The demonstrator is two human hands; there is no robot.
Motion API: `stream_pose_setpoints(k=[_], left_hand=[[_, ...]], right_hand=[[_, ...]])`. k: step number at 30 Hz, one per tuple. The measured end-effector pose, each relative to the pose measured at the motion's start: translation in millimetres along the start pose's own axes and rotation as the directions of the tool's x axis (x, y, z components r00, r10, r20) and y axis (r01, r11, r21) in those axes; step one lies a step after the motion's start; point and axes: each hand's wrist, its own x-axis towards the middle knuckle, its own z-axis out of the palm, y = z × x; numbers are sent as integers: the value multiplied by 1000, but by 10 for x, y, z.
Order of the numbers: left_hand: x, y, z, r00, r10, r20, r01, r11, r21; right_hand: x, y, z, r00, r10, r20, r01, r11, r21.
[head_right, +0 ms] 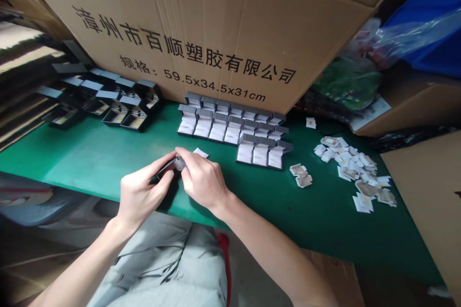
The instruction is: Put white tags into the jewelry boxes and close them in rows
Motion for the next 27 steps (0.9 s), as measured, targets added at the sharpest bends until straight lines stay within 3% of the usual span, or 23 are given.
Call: stream_pose_setpoints(k=[22,27], left_hand=[[-31,-36,14,1000,19,-24,-18,1000,14],[-17,-15,4,1000,-25,4,25,1000,-2]], right_hand=[[-7,-8,-6,999,-38,-5,38,999,27],[-5,-11,-17,1000,0,-18,1,1000,27]])
